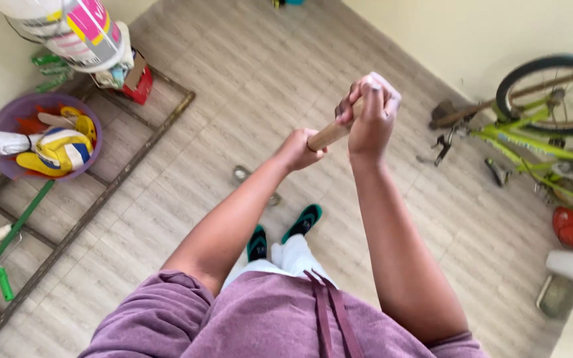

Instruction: Fixing the handle of a broom by reattaching or securing it.

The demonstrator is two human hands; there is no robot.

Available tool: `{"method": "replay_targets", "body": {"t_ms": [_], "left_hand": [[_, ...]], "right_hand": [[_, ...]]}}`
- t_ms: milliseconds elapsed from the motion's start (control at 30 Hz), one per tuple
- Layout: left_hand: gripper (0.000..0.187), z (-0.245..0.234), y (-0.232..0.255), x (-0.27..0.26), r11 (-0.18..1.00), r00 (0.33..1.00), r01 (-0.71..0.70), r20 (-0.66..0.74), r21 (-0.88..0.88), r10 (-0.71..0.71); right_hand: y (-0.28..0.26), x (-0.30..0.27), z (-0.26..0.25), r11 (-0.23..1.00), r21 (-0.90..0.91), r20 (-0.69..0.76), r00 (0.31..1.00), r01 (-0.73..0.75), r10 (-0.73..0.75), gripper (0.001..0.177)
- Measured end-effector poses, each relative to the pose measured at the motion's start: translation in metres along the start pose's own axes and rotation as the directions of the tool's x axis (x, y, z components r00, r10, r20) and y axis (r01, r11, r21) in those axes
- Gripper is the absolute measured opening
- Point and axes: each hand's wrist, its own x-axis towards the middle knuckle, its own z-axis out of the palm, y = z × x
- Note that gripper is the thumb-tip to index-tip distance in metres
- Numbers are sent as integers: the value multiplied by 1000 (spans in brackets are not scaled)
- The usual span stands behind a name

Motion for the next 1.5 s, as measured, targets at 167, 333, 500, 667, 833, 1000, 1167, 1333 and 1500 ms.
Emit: {"method": "replay_targets", "body": {"t_ms": [167,333,500,667,833,1000,1167,1333,1500], "left_hand": [[10,0,-7,-37,993,995,96,19,75,-97],[16,14,-6,-69,960,981,178,-112,218,-156],[12,20,20,-75,957,976,192,-145,216,-163],[15,9,62,-57,982,980,66,-198,178,-30],[21,18,43,-50,995,976,-2,-216,102,24],[24,21,32,-42,999,987,-29,-158,-41,22],[15,30,33,-50,975,997,-58,-42,214,68],[22,26,34,-84,972,996,52,55,230,-66],[19,24,-4,-125,928,985,171,-25,330,-172]], "right_hand": [[28,-12,-20,999,-48,-62,998,-5,2,29],[37,-35,-39,984,138,-35,992,-113,119,30],[5,-49,-32,995,95,-74,996,-44,51,29],[-33,-52,-13,991,120,-34,998,53,-49,27],[-16,-80,-8,982,-33,1,983,183,-183,29],[4,-88,-15,983,-115,96,987,143,-132,26],[-16,-88,-31,976,-136,-4,985,170,-173,32],[6,-89,-40,989,-11,-173,974,147,-146,34],[46,-102,-41,995,103,-189,982,9,11,30]]}}
